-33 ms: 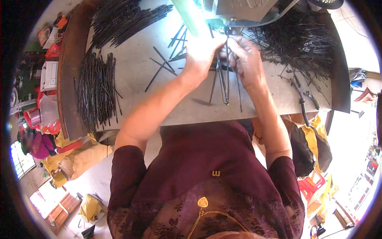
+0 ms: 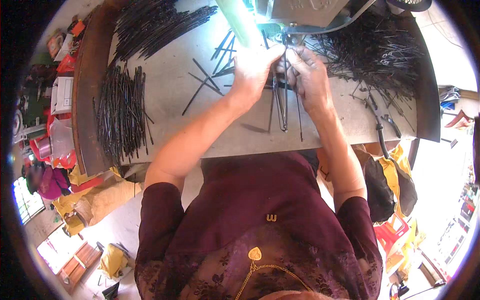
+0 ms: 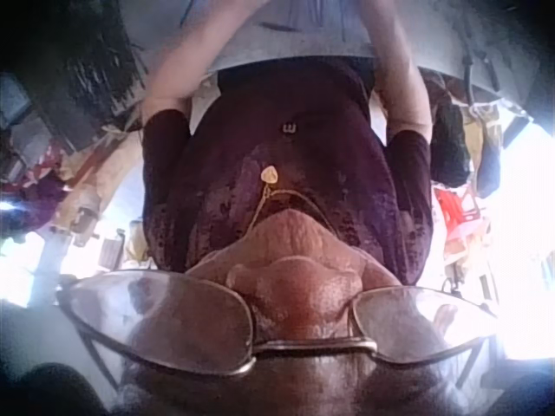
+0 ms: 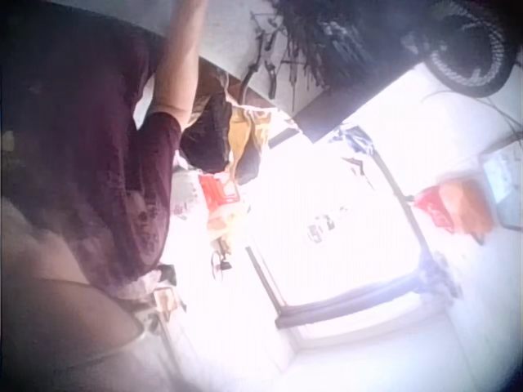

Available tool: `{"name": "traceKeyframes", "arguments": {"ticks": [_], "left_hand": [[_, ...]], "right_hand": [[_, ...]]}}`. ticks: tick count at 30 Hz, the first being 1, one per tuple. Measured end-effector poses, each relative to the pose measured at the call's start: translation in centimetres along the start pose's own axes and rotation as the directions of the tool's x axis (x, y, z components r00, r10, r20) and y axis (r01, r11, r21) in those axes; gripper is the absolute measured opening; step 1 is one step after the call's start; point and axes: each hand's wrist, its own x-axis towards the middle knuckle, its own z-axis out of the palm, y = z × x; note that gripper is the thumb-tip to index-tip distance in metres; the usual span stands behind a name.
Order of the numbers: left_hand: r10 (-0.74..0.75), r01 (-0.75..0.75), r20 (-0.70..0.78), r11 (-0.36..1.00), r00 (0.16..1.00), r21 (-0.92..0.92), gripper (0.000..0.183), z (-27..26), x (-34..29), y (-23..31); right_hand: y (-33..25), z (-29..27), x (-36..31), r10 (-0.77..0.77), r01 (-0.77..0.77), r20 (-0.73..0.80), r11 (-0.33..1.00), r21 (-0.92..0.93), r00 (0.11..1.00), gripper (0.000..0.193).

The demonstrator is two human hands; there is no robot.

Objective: The person processes and assembles small black metal rods on a workbench using a specialized fabrication machine and pliers.

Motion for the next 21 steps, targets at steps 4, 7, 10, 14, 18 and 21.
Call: {"name": "traceKeyframes", "arguments": {"ticks": [4, 7, 10, 14, 18, 21], "left_hand": [[0.02, -0.02, 0.024, 0.999, 1.0, -0.026, 0.024, 0.0, -0.3, -0.3], [0.059, -0.059, 0.031, 0.998, 0.998, -0.002, 0.024, -0.1, -0.3, 0.3], [0.067, -0.067, 0.012, 0.997, 0.998, 0.039, 0.023, -0.1, 0.1, 0.3], [0.049, -0.049, 0.005, 0.999, 0.999, 0.012, 0.019, -0.1, 0.3, 0.0], [0.125, -0.126, -0.033, 0.992, 0.992, -0.028, 0.019, -0.4, 0.5, -1.0], [0.075, -0.071, 0.027, 0.989, 0.997, -0.133, 0.014, -0.7, 1.1, -1.1]], "right_hand": [[-0.4, 0.1, -0.3, -0.041, 0.041, 0.003, 0.999, -0.029, 0.999, 0.019], [-1.3, 0.4, -0.3, -0.057, 0.057, 0.007, 0.998, -0.01, 0.998, 0.018], [-1.1, 0.2, 0.4, -0.006, 0.006, 0.045, 1.0, 0.013, 0.999, 0.018], [-0.7, 0.1, 0.6, -0.023, 0.022, 0.056, 0.999, 0.027, 0.998, 0.017], [-0.7, 0.2, 0.6, -0.021, 0.017, 0.035, 0.995, 0.101, 0.999, 0.018], [-2.5, -1.0, 1.1, 0.082, -0.067, 0.146, 0.992, -0.104, 0.986, 0.017]]}}
